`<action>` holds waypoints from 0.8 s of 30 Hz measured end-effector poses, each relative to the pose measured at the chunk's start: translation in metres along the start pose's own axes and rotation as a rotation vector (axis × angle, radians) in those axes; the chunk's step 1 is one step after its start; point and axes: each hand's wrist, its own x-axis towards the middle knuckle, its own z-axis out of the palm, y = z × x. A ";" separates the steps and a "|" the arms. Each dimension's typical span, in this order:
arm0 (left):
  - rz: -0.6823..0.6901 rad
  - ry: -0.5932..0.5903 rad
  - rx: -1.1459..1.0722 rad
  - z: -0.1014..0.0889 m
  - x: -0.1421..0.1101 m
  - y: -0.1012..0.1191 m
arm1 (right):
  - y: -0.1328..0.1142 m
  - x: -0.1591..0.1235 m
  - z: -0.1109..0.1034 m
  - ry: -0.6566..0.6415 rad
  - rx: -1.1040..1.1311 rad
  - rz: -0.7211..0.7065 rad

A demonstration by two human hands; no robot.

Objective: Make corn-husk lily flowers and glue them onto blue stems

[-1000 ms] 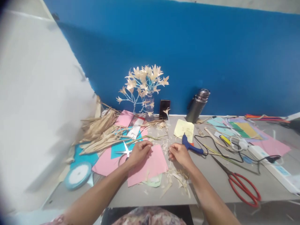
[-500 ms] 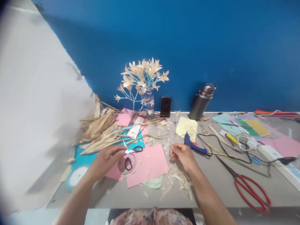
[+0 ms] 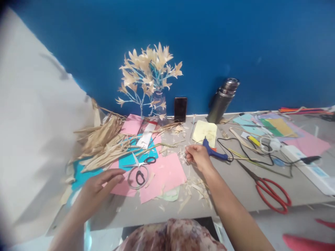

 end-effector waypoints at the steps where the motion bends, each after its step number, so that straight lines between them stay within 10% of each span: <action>1: 0.024 -0.027 -0.002 0.003 0.004 0.002 | 0.000 0.001 0.001 0.000 -0.010 0.004; 24: 0.155 -0.248 -0.117 0.041 0.027 0.026 | -0.039 -0.002 0.012 -0.033 -1.252 -0.338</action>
